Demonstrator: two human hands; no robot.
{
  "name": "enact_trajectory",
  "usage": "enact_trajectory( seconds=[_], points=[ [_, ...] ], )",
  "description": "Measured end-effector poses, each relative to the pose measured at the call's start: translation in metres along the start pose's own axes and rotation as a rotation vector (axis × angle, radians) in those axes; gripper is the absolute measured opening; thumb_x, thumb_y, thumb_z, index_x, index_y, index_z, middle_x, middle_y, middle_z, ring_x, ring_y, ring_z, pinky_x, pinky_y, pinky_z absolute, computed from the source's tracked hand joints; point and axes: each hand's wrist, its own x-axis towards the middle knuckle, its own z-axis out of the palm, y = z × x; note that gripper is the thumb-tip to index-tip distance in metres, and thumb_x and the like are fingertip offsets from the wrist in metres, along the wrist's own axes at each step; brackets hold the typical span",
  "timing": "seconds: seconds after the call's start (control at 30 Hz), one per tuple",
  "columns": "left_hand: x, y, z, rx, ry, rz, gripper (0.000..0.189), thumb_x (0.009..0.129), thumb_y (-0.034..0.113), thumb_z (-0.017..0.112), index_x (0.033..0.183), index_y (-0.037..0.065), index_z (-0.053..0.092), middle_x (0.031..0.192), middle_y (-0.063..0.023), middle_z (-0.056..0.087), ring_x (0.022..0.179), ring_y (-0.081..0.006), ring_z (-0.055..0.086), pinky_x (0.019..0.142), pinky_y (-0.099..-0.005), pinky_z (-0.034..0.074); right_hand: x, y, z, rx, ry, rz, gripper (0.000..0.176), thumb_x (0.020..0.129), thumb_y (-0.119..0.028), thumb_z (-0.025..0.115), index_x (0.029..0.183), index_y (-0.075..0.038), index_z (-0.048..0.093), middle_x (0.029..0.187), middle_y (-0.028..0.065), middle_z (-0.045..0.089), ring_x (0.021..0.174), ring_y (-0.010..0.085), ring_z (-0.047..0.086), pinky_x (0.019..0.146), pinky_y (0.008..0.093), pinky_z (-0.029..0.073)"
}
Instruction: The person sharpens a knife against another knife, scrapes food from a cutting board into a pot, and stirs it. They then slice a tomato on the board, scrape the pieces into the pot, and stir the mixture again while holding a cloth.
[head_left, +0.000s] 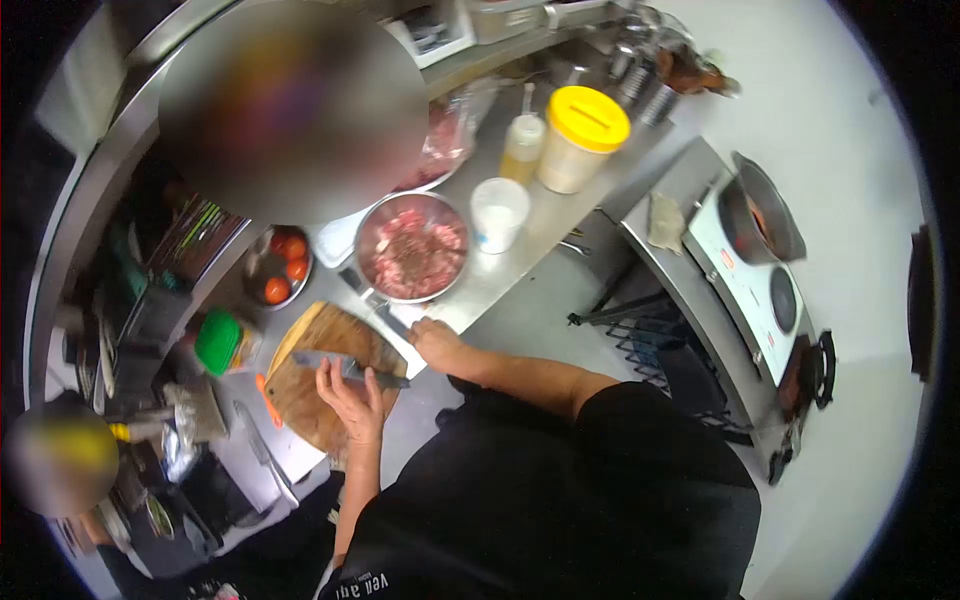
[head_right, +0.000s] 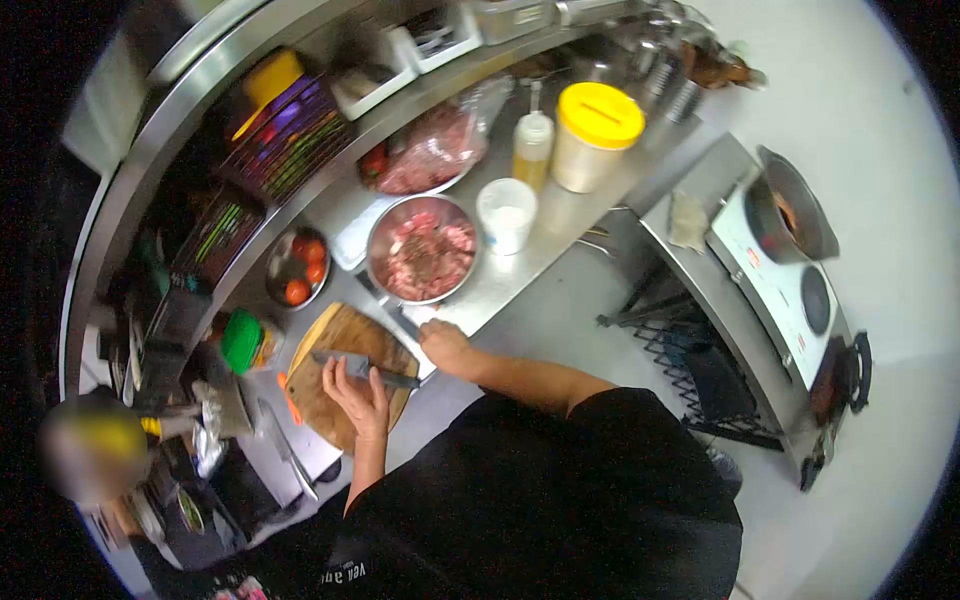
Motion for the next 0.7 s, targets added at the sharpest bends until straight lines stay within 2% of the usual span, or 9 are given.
enact_trajectory(
  seconds=[0.03, 0.17, 0.2, 0.37, 0.43, 0.5, 0.57, 0.63, 0.7],
  points=[
    [0.006, 0.014, 0.008, -0.032, -0.010, 0.029, 0.057, 0.081, 0.009, 0.069, 0.130, -0.002, 0.042, 0.133, -0.0262, 0.036, 0.124, -0.0412, 0.037, 0.103, -0.0487, 0.032, -0.006, 0.001, -0.006, 0.023, -0.095, 0.045, 0.024, 0.078, -0.007, 0.055, 0.101, -0.004, 0.063, 0.097, 0.0123, 0.059, 0.098, 0.0264, 0.056, 0.084, 0.0380, 0.047],
    [0.008, 0.033, 0.036, -0.179, -0.120, 0.170, 0.056, 0.083, 0.009, 0.067, 0.131, -0.002, 0.040, 0.135, -0.0247, 0.033, 0.124, -0.0409, 0.036, 0.105, -0.0482, 0.030, -0.068, 0.026, -0.075, 0.111, 0.130, 0.179, 0.023, 0.081, -0.013, 0.054, 0.097, -0.002, 0.066, 0.090, 0.0121, 0.058, 0.096, 0.0277, 0.056, 0.081, 0.0399, 0.048],
    [0.003, 0.028, 0.049, -0.246, -0.142, 0.149, 0.057, 0.082, 0.008, 0.067, 0.131, -0.002, 0.040, 0.134, -0.0256, 0.034, 0.123, -0.0417, 0.037, 0.104, -0.0480, 0.031, -0.091, 0.044, -0.075, 0.108, 0.286, 0.208, 0.022, 0.079, -0.013, 0.057, 0.096, -0.002, 0.066, 0.091, 0.0134, 0.059, 0.094, 0.0291, 0.056, 0.080, 0.0406, 0.048],
    [0.009, 0.057, 0.073, -0.279, -0.182, 0.200, 0.056, 0.082, 0.006, 0.066, 0.131, -0.004, 0.040, 0.133, -0.0270, 0.034, 0.123, -0.0427, 0.037, 0.103, -0.0480, 0.032, -0.218, 0.132, -0.205, -0.291, 0.580, 0.460, 0.020, 0.073, -0.006, 0.061, 0.092, -0.003, 0.067, 0.088, 0.0152, 0.062, 0.080, 0.0342, 0.058, 0.071, 0.0440, 0.049],
    [0.018, 0.084, 0.087, -0.321, -0.198, 0.246, 0.055, 0.082, 0.006, 0.066, 0.130, -0.004, 0.040, 0.133, -0.0272, 0.035, 0.123, -0.0427, 0.037, 0.103, -0.0480, 0.032, -0.247, 0.155, -0.280, -0.465, 0.616, 0.618, 0.017, 0.074, -0.007, 0.061, 0.090, -0.004, 0.068, 0.093, 0.0153, 0.061, 0.086, 0.0332, 0.056, 0.075, 0.0429, 0.047],
    [0.025, 0.114, 0.099, -0.346, -0.221, 0.282, 0.055, 0.082, 0.006, 0.066, 0.130, -0.004, 0.041, 0.132, -0.0275, 0.035, 0.122, -0.0427, 0.038, 0.103, -0.0480, 0.032, -0.286, 0.207, -0.328, -0.752, 0.507, 0.732, 0.021, 0.077, -0.012, 0.064, 0.097, -0.006, 0.068, 0.100, 0.0134, 0.060, 0.089, 0.0316, 0.054, 0.077, 0.0423, 0.045],
    [0.044, 0.159, 0.122, -0.386, -0.274, 0.398, 0.054, 0.082, 0.006, 0.066, 0.129, -0.004, 0.041, 0.131, -0.0275, 0.037, 0.121, -0.0428, 0.039, 0.102, -0.0482, 0.033, -0.315, 0.255, -0.364, -0.951, 0.546, 0.791, 0.025, 0.080, -0.020, 0.063, 0.100, -0.005, 0.067, 0.106, 0.0125, 0.058, 0.095, 0.0322, 0.052, 0.077, 0.0423, 0.044],
    [0.067, 0.218, 0.145, -0.415, -0.215, 0.469, 0.054, 0.081, 0.006, 0.066, 0.129, -0.003, 0.042, 0.128, -0.0271, 0.039, 0.119, -0.0418, 0.041, 0.100, -0.0477, 0.034, -0.338, 0.299, -0.394, -0.958, 0.467, 0.893, 0.026, 0.081, -0.018, 0.062, 0.104, -0.005, 0.066, 0.109, 0.0126, 0.058, 0.098, 0.0322, 0.053, 0.080, 0.0407, 0.047],
    [0.085, 0.298, 0.188, -0.516, -0.169, 0.589, 0.053, 0.079, 0.006, 0.068, 0.126, -0.002, 0.045, 0.126, -0.0267, 0.041, 0.117, -0.0412, 0.042, 0.099, -0.0465, 0.036, -0.382, 0.378, -0.417, -0.851, 0.232, 1.142, 0.026, 0.082, -0.015, 0.060, 0.106, -0.005, 0.064, 0.110, 0.0138, 0.058, 0.099, 0.0349, 0.058, 0.081, 0.0386, 0.051]
  ],
)
